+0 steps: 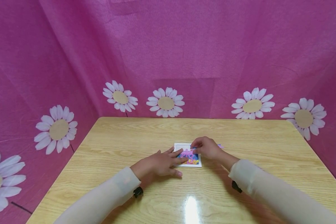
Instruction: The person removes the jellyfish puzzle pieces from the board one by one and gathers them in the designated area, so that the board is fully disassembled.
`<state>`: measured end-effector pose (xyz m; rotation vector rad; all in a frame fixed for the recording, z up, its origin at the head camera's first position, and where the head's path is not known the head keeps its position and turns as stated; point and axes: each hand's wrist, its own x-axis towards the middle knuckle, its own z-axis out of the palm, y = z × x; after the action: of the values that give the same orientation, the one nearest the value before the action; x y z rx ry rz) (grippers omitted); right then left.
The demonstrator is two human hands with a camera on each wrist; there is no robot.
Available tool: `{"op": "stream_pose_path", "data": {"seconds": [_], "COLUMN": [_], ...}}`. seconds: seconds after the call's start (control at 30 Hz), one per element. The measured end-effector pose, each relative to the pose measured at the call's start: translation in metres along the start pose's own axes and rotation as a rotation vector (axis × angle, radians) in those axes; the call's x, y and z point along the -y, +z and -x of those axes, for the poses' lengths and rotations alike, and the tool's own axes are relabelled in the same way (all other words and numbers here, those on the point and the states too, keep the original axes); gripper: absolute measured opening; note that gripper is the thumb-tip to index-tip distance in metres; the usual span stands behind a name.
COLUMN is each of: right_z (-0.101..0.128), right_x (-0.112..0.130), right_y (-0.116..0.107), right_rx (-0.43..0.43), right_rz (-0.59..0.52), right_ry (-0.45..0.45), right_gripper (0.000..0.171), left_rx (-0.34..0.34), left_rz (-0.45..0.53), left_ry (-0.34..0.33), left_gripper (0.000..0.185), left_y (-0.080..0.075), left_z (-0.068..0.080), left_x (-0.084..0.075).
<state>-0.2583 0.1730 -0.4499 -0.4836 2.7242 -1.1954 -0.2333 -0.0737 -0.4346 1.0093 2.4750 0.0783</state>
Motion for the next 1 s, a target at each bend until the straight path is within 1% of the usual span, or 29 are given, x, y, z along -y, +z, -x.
{"op": "stream_pose_path", "data": {"seconds": [0.17, 0.33, 0.43, 0.67, 0.83, 0.93, 1.0], "right_z": [0.0011, -0.0004, -0.0015, 0.0000, -0.0003, -0.0008, -0.0013], "right_x": [0.0052, 0.0077, 0.0079, 0.0076, 0.0063, 0.0060, 0.0062], "right_y": [0.0024, 0.0034, 0.0035, 0.0047, 0.0051, 0.0049, 0.0048], "right_rx": [0.007, 0.030, 0.035, -0.018, -0.026, -0.029, -0.033], "right_rz": [0.059, 0.075, 0.088, 0.146, 0.160, 0.155, 0.140], "right_ry": [0.014, 0.043, 0.021, -0.031, -0.053, -0.053, -0.036], "right_gripper": [0.013, 0.013, 0.013, 0.013, 0.015, 0.020, 0.027], "left_rx": [-0.001, 0.000, 0.001, -0.002, -0.003, -0.003, -0.002], "left_rz": [0.020, 0.024, 0.025, 0.029, 0.030, 0.032, 0.031], "left_ry": [0.004, 0.001, -0.001, 0.001, -0.003, -0.006, -0.008], "left_gripper": [0.074, 0.074, 0.074, 0.073, 0.073, 0.073, 0.073], "left_y": [-0.0010, -0.0011, -0.0011, -0.0008, -0.0011, -0.0015, -0.0013], "left_z": [0.0015, 0.0019, 0.0018, 0.0015, 0.0024, 0.0024, 0.0024], "left_x": [-0.0007, -0.0008, -0.0007, -0.0009, -0.0020, -0.0026, -0.0027]}}
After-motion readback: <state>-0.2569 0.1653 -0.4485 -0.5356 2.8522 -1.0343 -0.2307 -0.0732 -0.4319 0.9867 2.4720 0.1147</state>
